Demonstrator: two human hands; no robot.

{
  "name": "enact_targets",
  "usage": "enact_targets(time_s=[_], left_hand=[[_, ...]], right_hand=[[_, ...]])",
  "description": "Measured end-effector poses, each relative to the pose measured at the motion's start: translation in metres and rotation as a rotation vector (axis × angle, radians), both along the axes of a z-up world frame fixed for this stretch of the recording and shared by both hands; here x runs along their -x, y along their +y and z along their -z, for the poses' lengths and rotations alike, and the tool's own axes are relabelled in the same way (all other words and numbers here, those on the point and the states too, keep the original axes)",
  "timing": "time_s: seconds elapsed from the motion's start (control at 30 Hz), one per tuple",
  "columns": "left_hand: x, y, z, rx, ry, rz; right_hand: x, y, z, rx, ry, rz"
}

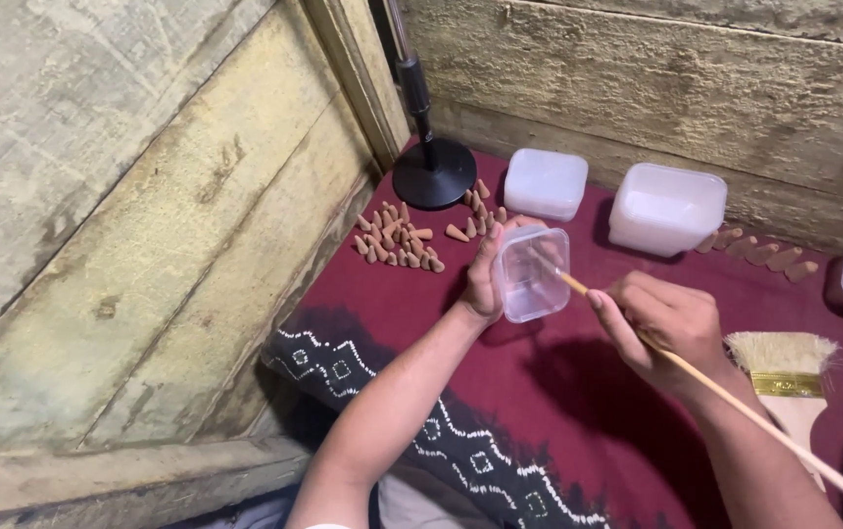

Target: The person is seen picking up incense cones from the table and a bowl, and carefully placing and arranging them into a small clear plastic container. They use a thin wooden stick to help position the cones inside the container.

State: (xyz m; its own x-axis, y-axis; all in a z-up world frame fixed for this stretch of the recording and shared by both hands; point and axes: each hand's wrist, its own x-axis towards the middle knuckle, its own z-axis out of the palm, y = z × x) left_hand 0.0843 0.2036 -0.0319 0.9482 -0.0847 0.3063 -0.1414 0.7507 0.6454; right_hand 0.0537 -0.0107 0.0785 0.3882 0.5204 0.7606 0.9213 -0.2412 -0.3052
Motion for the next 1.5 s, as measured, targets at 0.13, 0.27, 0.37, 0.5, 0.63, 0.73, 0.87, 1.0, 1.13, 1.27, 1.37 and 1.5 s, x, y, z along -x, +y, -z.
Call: enact_targets(time_s=[0.13, 0.27, 0.37, 0.5, 0.63, 0.73, 0.87, 1.0, 1.13, 1.27, 1.37, 1.5], left_hand=[[-0.001, 0.000, 0.002, -0.003, -0.013, 0.000], [-0.001, -0.004, 0.001, -0.028, -0.012, -0.091], [-0.001, -0.004, -0.003, -0.021, -0.011, -0.076], [-0.003, -0.002, 0.004, -0.023, -0.021, -0.066], [-0.005, -0.002, 0.004, -0.031, -0.024, -0.071], [-0.013, -0.001, 0.018, -0.019, -0.039, -0.053], [-0.009, -0.002, 0.014, -0.011, -0.023, -0.063], [-0.001, 0.002, 0.004, 0.065, -0.062, 0.106], [-0.003, 0.003, 0.010, 0.092, -0.015, 0.133], [-0.001, 0.002, 0.003, -0.004, -0.038, 0.077], [-0.001, 0.003, 0.004, 0.041, -0.051, 0.121], [-0.001, 0.003, 0.000, -0.011, -0.035, 0.090]], right_hand=[[-0.001, 0.004, 0.001, 0.024, -0.022, 0.009], [-0.005, 0.001, 0.017, -0.030, 0.156, -0.002], [-0.001, 0.007, 0.001, -0.074, 0.170, -0.006], [-0.002, 0.006, 0.012, -0.047, 0.232, -0.052], [-0.002, 0.004, 0.015, -0.059, 0.228, -0.024], [0.003, 0.008, 0.004, -0.126, 0.201, 0.009], [0.001, 0.007, 0.016, -0.056, 0.273, -0.048], [0.007, 0.010, -0.002, -0.057, 0.079, -0.048], [0.003, 0.009, 0.005, 0.036, 0.195, -0.081], [0.007, 0.008, -0.001, 0.028, 0.232, -0.056], [0.006, 0.009, -0.001, -0.042, 0.239, -0.066], [0.000, 0.005, 0.009, 0.150, 0.242, -0.021]])
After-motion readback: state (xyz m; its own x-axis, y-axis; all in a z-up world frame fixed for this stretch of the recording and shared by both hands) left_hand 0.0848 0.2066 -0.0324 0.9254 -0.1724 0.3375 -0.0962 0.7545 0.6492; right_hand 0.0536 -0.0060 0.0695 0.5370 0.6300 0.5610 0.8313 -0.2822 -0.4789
